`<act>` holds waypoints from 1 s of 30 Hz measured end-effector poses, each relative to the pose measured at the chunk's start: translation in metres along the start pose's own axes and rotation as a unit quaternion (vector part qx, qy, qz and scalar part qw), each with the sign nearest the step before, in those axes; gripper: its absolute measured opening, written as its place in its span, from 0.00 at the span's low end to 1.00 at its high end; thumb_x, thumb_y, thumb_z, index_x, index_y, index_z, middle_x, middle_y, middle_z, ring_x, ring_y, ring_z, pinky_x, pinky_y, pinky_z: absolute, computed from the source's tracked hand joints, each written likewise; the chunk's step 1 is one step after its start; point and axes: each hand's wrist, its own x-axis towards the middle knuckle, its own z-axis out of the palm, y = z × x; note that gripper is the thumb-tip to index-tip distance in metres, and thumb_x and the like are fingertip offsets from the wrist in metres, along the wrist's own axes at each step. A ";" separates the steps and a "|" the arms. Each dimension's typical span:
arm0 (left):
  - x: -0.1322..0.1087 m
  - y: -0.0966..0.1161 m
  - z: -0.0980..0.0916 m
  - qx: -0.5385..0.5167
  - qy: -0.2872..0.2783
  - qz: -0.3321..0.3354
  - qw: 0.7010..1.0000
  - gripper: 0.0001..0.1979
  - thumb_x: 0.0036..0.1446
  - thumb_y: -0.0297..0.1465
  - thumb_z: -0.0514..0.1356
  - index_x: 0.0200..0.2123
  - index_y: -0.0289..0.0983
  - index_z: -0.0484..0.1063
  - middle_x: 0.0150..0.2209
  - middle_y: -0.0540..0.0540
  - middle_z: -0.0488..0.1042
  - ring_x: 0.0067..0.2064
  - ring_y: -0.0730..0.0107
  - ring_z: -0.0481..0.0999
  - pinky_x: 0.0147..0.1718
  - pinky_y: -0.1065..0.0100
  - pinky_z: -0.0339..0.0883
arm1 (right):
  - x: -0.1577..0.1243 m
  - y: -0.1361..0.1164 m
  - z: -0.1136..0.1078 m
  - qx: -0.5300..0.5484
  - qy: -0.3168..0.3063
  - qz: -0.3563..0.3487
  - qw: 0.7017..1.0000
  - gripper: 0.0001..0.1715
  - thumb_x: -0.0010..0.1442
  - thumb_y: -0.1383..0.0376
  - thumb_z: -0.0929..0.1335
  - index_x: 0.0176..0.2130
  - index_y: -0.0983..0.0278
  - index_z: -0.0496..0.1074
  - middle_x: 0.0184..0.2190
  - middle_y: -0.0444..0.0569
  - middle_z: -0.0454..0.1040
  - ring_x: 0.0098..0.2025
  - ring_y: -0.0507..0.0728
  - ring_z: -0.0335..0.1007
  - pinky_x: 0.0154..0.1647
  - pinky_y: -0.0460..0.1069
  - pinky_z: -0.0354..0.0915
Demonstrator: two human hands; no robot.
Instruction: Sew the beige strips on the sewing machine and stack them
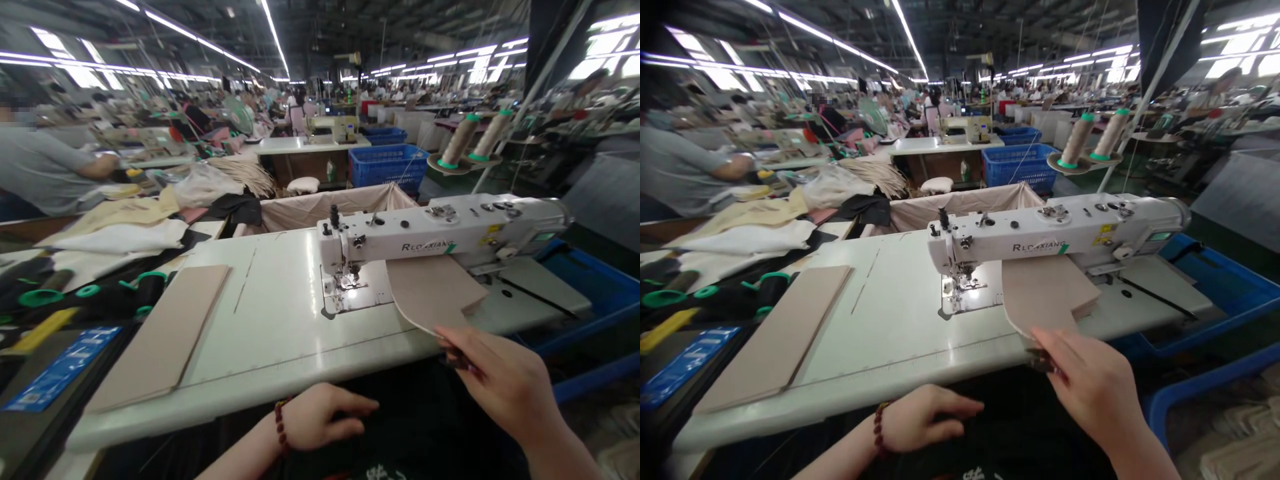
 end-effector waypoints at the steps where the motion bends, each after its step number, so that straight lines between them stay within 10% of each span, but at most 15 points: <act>1: 0.003 0.000 -0.002 -0.072 0.061 -0.035 0.995 0.20 0.64 0.43 0.51 0.56 0.48 0.68 0.47 0.44 0.76 0.47 0.59 0.77 0.50 0.57 0.69 | 0.001 -0.013 -0.002 0.029 -0.019 -0.029 0.999 0.27 0.55 0.74 0.61 0.53 0.60 0.68 0.41 0.47 0.77 0.39 0.55 0.73 0.41 0.48 0.64; 6: 0.023 -0.017 -0.020 -0.269 0.322 -0.135 0.898 0.30 0.65 0.47 0.46 0.66 0.44 0.45 0.50 0.37 0.71 0.44 0.59 0.77 0.41 0.53 0.74 | 0.010 -0.079 0.026 0.177 -0.192 -0.125 0.957 0.15 0.56 0.70 0.63 0.44 0.60 0.71 0.31 0.44 0.76 0.31 0.54 0.71 0.29 0.48 0.60; 11: 0.018 -0.027 -0.010 0.164 0.345 -0.129 0.915 0.34 0.58 0.28 0.57 0.65 0.49 0.49 0.65 0.40 0.53 0.62 0.51 0.61 0.59 0.44 0.56 | 0.015 -0.104 0.077 0.309 -0.308 -0.174 0.883 0.08 0.58 0.64 0.66 0.39 0.60 0.73 0.32 0.42 0.77 0.33 0.52 0.72 0.30 0.46 0.58; 15: -0.012 -0.041 -0.007 0.364 0.221 -0.071 0.902 0.35 0.57 0.17 0.47 0.65 0.48 0.51 0.67 0.50 0.52 0.67 0.60 0.50 0.64 0.47 0.46 | 0.039 -0.091 0.110 0.452 -0.334 -0.120 0.819 0.15 0.67 0.58 0.61 0.44 0.60 0.74 0.38 0.42 0.78 0.37 0.50 0.73 0.37 0.42 0.63; 21: -0.058 -0.048 -0.013 0.387 0.237 -0.114 0.884 0.27 0.63 0.22 0.46 0.62 0.47 0.57 0.61 0.49 0.63 0.63 0.64 0.59 0.63 0.52 0.52 | 0.104 -0.054 0.186 0.194 -0.209 0.033 0.958 0.25 0.65 0.62 0.60 0.61 0.54 0.60 0.61 0.44 0.63 0.54 0.57 0.67 0.48 0.52 0.66; 26: -0.057 -0.046 -0.023 0.391 0.273 -0.158 0.865 0.23 0.65 0.35 0.52 0.62 0.46 0.58 0.55 0.43 0.67 0.55 0.58 0.67 0.56 0.51 0.61 | 0.109 -0.030 0.215 0.084 -0.246 -0.016 0.965 0.29 0.63 0.64 0.61 0.63 0.49 0.56 0.63 0.40 0.59 0.50 0.57 0.71 0.45 0.52 0.68; 30: -0.035 -0.053 -0.044 0.386 0.267 -0.134 0.873 0.22 0.63 0.36 0.54 0.60 0.45 0.61 0.63 0.45 0.59 0.63 0.55 0.57 0.63 0.48 0.47 | 0.094 -0.015 0.210 0.083 -0.223 -0.025 0.971 0.29 0.63 0.66 0.60 0.62 0.50 0.58 0.62 0.40 0.60 0.52 0.56 0.69 0.47 0.51 0.68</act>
